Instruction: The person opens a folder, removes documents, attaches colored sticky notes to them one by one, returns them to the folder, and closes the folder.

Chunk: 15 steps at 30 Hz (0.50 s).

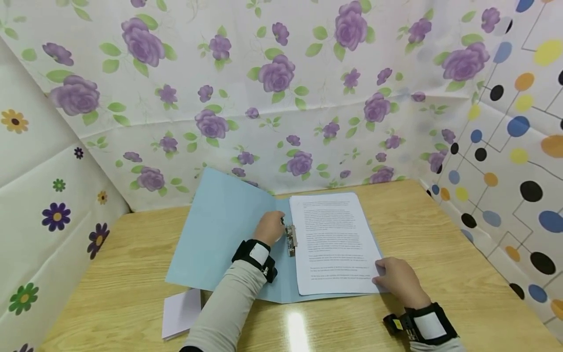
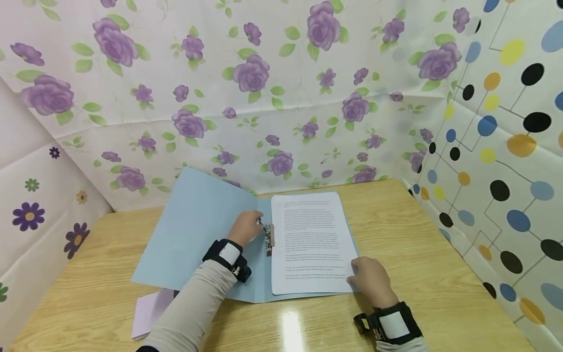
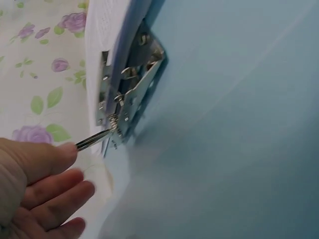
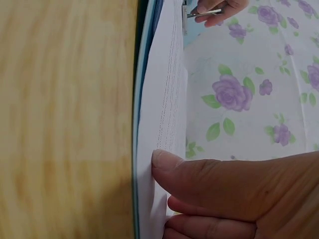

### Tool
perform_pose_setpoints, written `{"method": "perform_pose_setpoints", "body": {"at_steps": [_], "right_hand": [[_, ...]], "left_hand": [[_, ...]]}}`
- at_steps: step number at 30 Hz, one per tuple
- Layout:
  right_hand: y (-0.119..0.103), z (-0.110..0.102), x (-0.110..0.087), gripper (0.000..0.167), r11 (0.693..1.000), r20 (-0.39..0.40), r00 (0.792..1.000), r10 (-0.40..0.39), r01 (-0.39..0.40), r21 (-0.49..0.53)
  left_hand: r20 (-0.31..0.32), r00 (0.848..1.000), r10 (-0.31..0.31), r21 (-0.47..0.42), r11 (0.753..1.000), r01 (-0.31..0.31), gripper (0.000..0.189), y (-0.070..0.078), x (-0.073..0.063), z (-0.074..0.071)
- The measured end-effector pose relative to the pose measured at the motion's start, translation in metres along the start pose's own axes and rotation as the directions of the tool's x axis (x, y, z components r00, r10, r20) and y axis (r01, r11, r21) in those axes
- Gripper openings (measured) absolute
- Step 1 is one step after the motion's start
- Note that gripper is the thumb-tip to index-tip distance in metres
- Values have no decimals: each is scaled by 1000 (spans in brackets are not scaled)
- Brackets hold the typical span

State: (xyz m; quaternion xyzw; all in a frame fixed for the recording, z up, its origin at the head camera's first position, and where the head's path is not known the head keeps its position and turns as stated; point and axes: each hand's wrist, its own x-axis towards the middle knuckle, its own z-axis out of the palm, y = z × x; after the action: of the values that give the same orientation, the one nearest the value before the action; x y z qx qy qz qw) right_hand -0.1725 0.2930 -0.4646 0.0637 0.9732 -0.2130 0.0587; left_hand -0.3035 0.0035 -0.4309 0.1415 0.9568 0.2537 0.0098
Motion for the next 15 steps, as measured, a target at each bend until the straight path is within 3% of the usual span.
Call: {"method": "perform_pose_setpoints", "body": {"at_steps": [6, 15], "right_hand": [[-2, 0, 0, 43, 1000, -6, 1000, -14, 14, 8], [0, 1, 0, 42, 1000, -36, 999, -15, 15, -7]], "left_hand": [[-145, 989, -10, -17, 1000, 8, 35, 1, 3, 12], [-310, 951, -12, -22, 1000, 5, 34, 3, 15, 40]]}}
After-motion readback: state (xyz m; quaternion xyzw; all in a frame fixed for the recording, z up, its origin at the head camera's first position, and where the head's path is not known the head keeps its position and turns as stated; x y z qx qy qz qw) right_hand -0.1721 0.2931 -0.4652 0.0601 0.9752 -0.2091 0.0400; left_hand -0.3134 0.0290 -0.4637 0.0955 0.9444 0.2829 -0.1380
